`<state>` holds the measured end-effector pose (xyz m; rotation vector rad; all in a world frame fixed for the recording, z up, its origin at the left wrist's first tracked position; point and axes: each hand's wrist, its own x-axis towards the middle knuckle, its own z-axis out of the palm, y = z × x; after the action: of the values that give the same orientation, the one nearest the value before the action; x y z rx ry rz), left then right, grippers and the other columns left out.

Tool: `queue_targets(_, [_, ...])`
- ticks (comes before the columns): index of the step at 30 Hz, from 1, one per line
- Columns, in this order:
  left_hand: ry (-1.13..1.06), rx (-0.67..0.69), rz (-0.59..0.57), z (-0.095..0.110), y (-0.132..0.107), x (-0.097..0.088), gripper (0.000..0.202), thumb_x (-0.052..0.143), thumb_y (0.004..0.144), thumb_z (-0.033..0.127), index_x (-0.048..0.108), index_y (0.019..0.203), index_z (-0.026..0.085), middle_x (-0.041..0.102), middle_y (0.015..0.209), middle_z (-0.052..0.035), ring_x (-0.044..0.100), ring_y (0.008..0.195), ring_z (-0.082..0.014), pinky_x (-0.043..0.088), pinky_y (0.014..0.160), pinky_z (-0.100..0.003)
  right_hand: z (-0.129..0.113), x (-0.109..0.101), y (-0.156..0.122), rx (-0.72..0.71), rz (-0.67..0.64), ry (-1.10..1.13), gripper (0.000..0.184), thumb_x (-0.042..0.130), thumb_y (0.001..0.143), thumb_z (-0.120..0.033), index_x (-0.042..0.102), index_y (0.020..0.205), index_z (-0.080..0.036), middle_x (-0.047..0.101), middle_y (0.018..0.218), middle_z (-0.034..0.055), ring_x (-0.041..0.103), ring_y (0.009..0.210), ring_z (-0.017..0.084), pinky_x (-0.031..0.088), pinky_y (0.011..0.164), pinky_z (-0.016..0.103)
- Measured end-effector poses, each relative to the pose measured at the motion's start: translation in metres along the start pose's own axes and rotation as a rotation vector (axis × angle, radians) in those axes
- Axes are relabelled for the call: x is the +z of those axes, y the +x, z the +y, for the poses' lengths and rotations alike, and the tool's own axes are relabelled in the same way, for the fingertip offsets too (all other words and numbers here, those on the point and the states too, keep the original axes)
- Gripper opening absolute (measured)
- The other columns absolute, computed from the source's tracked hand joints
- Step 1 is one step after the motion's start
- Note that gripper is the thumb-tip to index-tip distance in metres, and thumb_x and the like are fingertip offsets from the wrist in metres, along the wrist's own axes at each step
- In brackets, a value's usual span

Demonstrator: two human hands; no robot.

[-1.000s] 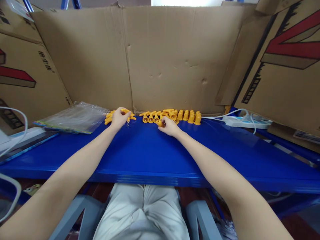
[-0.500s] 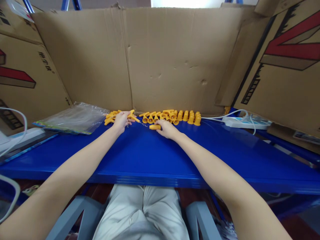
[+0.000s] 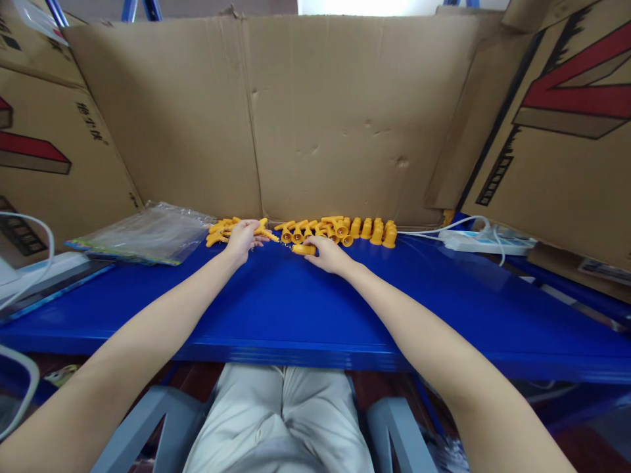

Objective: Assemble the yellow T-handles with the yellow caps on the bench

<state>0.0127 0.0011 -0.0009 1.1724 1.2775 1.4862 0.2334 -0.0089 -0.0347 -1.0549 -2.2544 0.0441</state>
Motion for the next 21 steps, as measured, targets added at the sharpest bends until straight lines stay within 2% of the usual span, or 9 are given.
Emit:
queue_targets(4, [-0.007,0.006,0.018,0.001,-0.001,0.002,0.016,0.047,0.089,0.02,0.046,0.105,0.017,0.071,0.078,-0.0073,0.064,0.049,-0.013,0.041,0.043,-0.018,0.0,0.0,0.0,0.012,-0.006,-0.003,0.024,0.066,0.073,-0.016,0.066,0.097,-0.018,0.07,0.101,0.0081,0.065,0.094,0.023,0.05,0.085,0.038])
queue_targets(7, [-0.003,0.001,-0.007,0.003,-0.004,0.003,0.025,0.043,0.09,0.017,0.045,0.116,0.017,0.07,0.084,-0.0081,0.065,0.051,-0.0119,0.045,0.047,-0.019,-0.001,0.001,0.0,0.023,0.006,-0.003,0.024,0.066,0.074,-0.016,0.066,0.097,-0.018,0.07,0.101,0.0082,0.065,0.094,0.024,0.05,0.085,0.038])
queue_targets(10, [0.063,-0.019,-0.172,0.002,-0.01,0.004,0.038,0.042,0.091,0.014,0.041,0.128,0.019,0.068,0.09,-0.0077,0.066,0.057,-0.0114,0.05,0.053,-0.021,0.0,0.0,0.0,0.051,0.034,-0.01,0.025,0.065,0.075,-0.016,0.066,0.099,-0.018,0.069,0.104,0.0093,0.065,0.095,0.024,0.05,0.086,0.038])
queue_targets(13, [0.243,0.002,-0.388,-0.005,-0.016,0.006,0.048,0.05,0.088,0.016,0.04,0.134,0.022,0.068,0.086,-0.0062,0.067,0.061,-0.0131,0.048,0.05,-0.02,0.006,-0.001,0.0,0.066,0.068,-0.026,0.025,0.065,0.075,-0.016,0.067,0.099,-0.018,0.068,0.105,0.0104,0.064,0.098,0.025,0.049,0.088,0.04])
queue_targets(15, [0.374,0.051,-0.465,-0.008,-0.018,0.006,0.046,0.056,0.085,0.018,0.045,0.13,0.02,0.068,0.08,-0.0053,0.064,0.058,-0.0127,0.043,0.046,-0.018,0.011,-0.002,0.0,0.059,0.09,-0.026,0.024,0.065,0.074,-0.015,0.067,0.098,-0.019,0.068,0.104,0.0095,0.063,0.099,0.025,0.048,0.089,0.041])
queue_targets(17, [0.444,0.091,-0.516,-0.01,-0.019,0.006,0.036,0.059,0.083,0.019,0.051,0.119,0.018,0.068,0.074,-0.0044,0.06,0.052,-0.0113,0.038,0.042,-0.018,0.015,-0.003,0.0,0.055,0.107,-0.018,0.024,0.065,0.074,-0.014,0.066,0.098,-0.02,0.067,0.104,0.0083,0.063,0.099,0.024,0.048,0.09,0.041])
queue_targets(21, [0.452,0.087,-0.613,-0.008,-0.019,0.005,0.016,0.047,0.089,0.025,0.051,0.103,0.019,0.067,0.064,-0.0031,0.054,0.043,-0.0106,0.033,0.039,-0.019,0.017,-0.006,-0.001,0.051,0.103,-0.004,0.024,0.064,0.075,-0.013,0.065,0.098,-0.019,0.065,0.104,0.0087,0.062,0.1,0.023,0.046,0.092,0.04])
